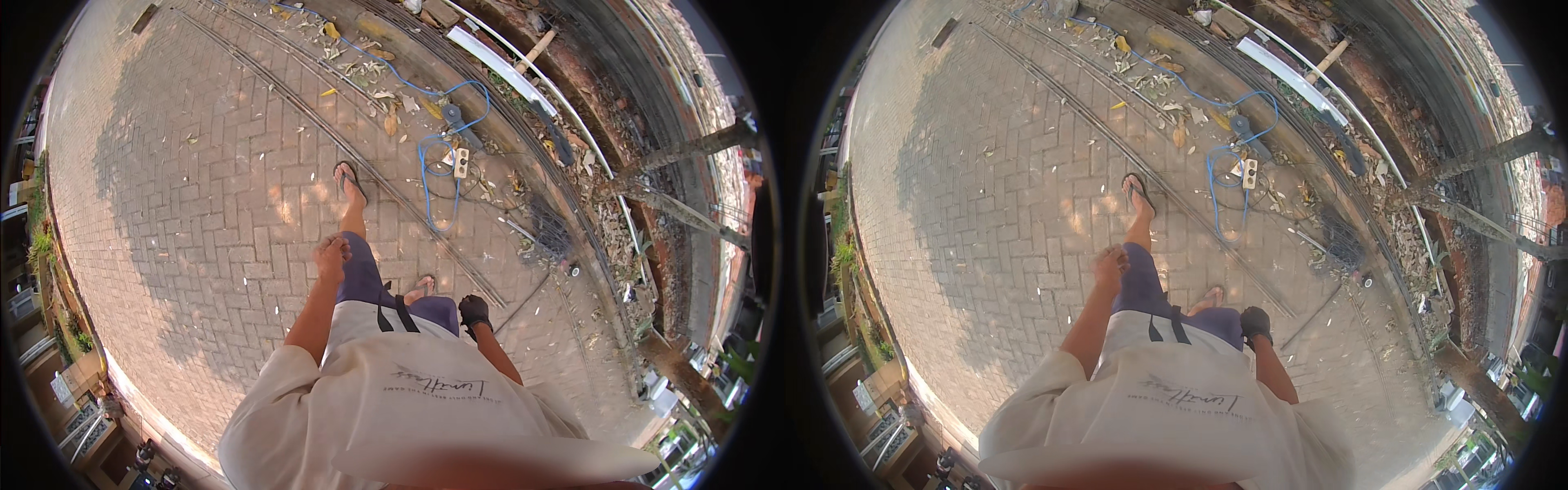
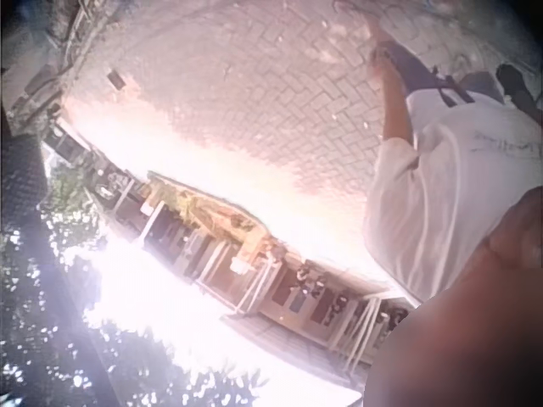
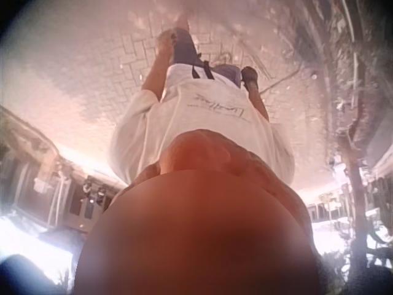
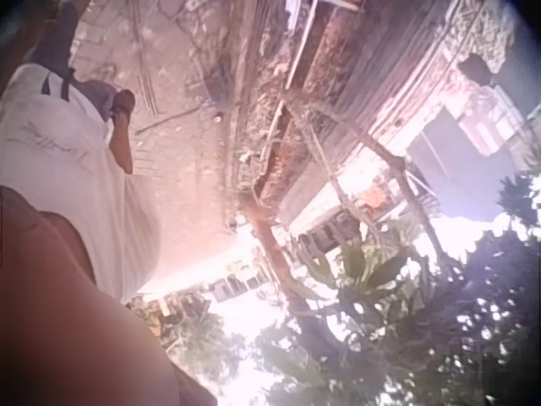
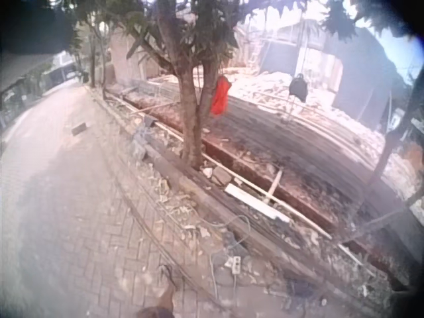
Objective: The person uses an angle grinder to cut several metal pipes on a paved outdoor area. After cutting, they inspect the ends of the pipes and handle them with gloved hands.
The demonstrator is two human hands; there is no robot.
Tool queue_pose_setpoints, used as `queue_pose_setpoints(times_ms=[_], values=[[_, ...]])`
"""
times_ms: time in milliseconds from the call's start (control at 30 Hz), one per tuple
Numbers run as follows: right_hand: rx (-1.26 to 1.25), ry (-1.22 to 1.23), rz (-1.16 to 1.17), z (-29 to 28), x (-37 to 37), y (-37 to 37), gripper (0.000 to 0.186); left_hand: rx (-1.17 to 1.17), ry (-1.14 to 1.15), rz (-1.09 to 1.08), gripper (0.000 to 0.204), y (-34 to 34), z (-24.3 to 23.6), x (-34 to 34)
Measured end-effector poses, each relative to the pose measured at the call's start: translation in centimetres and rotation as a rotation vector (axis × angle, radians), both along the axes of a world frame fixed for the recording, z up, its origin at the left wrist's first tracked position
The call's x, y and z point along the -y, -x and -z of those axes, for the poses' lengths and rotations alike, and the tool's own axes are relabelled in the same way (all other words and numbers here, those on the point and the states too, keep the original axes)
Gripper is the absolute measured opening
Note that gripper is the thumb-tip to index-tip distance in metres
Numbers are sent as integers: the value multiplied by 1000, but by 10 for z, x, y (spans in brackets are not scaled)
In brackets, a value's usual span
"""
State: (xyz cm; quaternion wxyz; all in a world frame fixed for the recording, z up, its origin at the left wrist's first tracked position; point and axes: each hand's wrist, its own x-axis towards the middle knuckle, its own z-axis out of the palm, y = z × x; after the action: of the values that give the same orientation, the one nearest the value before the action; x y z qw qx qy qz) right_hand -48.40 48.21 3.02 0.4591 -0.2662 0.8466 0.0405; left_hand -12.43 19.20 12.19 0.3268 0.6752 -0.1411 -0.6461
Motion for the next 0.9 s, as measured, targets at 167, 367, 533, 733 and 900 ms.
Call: queue_pose_setpoints(times_ms=[167,367,533,733,900], values=[[-22,151,-315,-24,212,-5,19,-101,-121,-42,19,11,40,77],[-110,306,-169,-6,460,-31,29,21,-231,163,18,14,75,187],[-15,411,-478,126,627,-38,32,91,-178,85,16,0,112,265],[-187,150,-685,329,812,-49,33,75,-306,-96,17,21,180,298],[-254,193,-951,453,896,-73,31,-31,-227,-420,19,34,189,323]])
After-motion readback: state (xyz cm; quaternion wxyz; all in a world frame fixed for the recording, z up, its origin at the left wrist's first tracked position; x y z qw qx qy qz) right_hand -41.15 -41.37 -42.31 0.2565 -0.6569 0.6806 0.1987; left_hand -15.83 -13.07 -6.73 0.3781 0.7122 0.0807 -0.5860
